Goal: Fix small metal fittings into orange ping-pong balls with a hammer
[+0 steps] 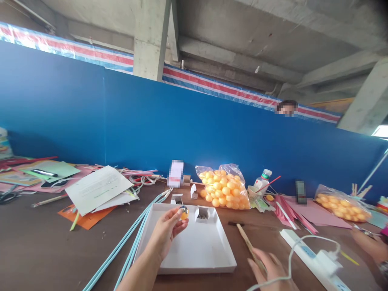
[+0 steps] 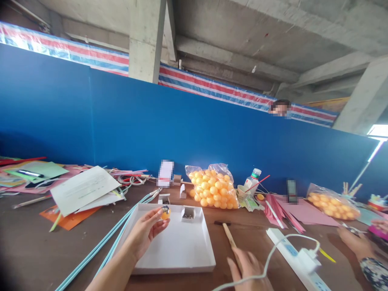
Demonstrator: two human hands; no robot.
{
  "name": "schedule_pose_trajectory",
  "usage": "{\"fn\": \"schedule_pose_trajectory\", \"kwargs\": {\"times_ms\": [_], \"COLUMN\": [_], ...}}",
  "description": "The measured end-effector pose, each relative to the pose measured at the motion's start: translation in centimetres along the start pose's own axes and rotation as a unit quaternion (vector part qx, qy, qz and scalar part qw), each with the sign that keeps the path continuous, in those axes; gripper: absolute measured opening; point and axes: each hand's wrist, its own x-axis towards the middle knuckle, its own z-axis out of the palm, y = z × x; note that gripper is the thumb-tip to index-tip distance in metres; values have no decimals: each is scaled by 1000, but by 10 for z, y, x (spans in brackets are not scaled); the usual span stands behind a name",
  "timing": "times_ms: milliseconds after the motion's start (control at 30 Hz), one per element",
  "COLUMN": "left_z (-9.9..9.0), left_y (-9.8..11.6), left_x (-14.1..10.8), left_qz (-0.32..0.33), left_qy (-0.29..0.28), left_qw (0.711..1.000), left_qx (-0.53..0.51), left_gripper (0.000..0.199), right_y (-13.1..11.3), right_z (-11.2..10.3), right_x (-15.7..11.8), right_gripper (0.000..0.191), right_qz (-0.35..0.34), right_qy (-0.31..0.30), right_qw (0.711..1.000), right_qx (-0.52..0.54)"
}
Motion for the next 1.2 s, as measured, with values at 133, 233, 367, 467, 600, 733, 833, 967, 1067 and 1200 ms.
{"fn": "schedule_pose_trajectory", "kwargs": {"times_ms": [133,233,367,467,600,733,833,967,1067,1200], "left_z": [0,-1,-2,-3,-3,-3,-4,-4,-3,0], "left_y": [-1,-1,-3,-5,-6,-6,-6,-6,-5,-2], "left_x": [0,1,3,6,9,9,9,8,7,4], "left_qz": [-7,-10,-19,-21,-38,-36,-34,-34,-38,-37], "left_qy": [1,2,4,1,4,-5,-7,4,10,23], "left_qw": [1000,1000,1000,1000,999,999,999,998,998,998], "left_qx": [3,11,15,17,20,24,33,45,48,48], "left_gripper": [25,28,32,35,38,42,45,46,46,41], "right_y": [-73,-119,-146,-152,-154,-153,-151,-147,-144,-144], "right_z": [2,10,36,54,65,65,64,54,39,26], "right_x": [45,86,125,139,147,149,148,146,141,128], "right_gripper": [27,28,23,19,16,16,13,15,19,20], "right_qz": [-33,-65,-57,-50,-44,-42,-43,-29,-13,-8], "right_qy": [-40,-103,-160,-192,-222,-236,-231,-202,-163,-134], "right_qw": [994,992,985,979,971,968,970,978,986,977], "right_qx": [98,38,-19,-52,-72,-73,-62,-41,-19,163]}}
